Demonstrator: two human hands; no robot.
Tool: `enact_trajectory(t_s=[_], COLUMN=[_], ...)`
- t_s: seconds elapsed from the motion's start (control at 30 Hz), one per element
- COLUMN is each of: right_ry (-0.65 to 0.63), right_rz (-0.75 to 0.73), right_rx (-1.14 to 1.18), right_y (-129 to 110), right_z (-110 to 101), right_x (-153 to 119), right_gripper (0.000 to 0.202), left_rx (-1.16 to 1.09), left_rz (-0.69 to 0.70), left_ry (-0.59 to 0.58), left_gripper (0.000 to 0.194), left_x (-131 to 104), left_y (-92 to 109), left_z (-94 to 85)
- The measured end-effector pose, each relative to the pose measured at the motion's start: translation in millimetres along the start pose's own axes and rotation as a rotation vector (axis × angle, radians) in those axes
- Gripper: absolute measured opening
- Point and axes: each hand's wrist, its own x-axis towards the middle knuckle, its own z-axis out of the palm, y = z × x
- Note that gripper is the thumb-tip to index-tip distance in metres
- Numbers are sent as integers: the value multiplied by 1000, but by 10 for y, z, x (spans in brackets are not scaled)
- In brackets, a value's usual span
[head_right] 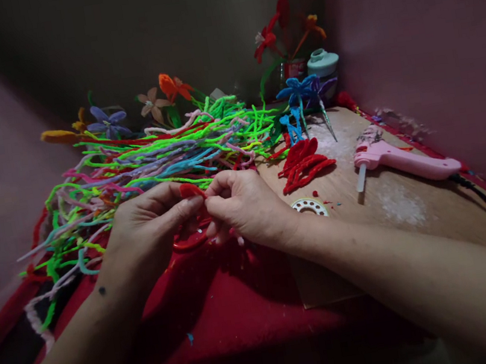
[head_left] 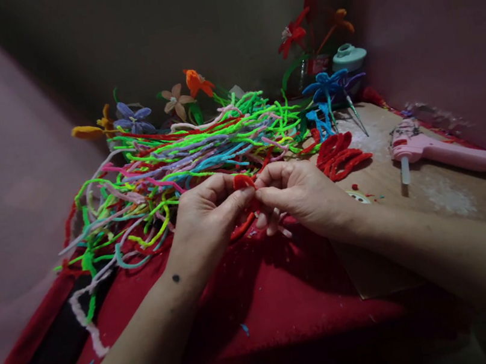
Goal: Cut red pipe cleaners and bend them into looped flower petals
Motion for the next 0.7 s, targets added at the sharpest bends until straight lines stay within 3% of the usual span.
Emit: enact_trajectory(t_s=[0.13,0.27,0.47,0.7], right_ry=[-1,13,34,44], right_rz=[13,36,-81,-59], right_rx=[-9,-56,-252,-292], right_y=[19,42,86,117], right_z=[13,14,17,0], right_x=[17,31,2,10], right_gripper=[11,8,7,9], left_rx=[1,77,238,175], left_rz=[-45,-11,34,45], left_ry=[-28,21,81,65], left_gripper=[14,12,11,12], left_x=[-4,-22,-51,-30], left_y=[12,26,17,-7], left_z=[36,62,87,94])
